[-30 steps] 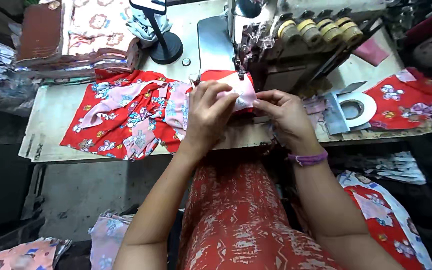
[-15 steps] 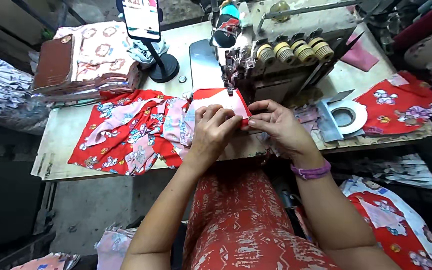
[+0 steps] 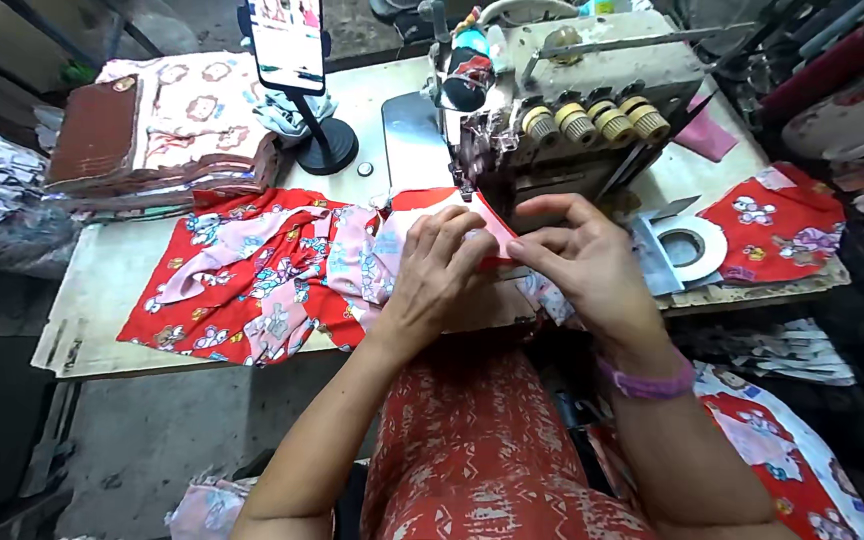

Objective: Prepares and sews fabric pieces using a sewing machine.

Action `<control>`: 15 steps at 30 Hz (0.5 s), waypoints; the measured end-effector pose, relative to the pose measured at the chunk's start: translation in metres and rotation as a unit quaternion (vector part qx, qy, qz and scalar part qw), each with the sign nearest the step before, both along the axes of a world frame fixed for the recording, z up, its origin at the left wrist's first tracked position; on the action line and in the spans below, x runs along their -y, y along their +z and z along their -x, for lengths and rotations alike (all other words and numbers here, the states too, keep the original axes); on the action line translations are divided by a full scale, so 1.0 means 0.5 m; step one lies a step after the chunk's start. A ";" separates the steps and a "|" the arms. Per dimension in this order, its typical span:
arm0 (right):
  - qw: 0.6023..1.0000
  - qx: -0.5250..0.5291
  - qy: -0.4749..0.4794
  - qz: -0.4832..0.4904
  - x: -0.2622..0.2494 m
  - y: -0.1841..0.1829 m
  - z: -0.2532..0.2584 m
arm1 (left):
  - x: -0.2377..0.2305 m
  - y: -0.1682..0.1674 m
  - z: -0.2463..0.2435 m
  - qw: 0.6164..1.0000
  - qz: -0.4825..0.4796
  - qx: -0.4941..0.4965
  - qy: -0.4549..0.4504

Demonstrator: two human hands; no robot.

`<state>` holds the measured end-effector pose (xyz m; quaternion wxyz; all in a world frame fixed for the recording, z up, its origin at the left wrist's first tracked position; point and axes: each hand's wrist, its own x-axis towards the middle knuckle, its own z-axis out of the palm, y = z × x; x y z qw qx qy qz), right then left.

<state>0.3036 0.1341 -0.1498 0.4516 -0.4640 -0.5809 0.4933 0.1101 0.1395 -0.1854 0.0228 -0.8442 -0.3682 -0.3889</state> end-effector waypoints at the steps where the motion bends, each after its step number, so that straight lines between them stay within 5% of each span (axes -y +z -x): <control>1: 1.000 -0.004 -0.004 -0.006 0.005 0.002 0.004 | -0.002 0.002 0.007 1.000 -0.010 0.012 -0.002; 6: 0.998 -0.034 -0.056 0.017 -0.015 -0.063 0.039 | -0.023 -0.026 0.038 0.999 -0.044 0.004 -0.021; 11: 0.994 0.020 -0.106 0.005 -0.059 -0.057 0.075 | -0.089 -0.011 0.063 0.998 0.056 0.032 -0.019; 15: 0.992 0.068 -0.108 -0.009 -0.062 -0.054 0.078 | -0.168 0.038 0.065 0.986 0.149 0.001 0.071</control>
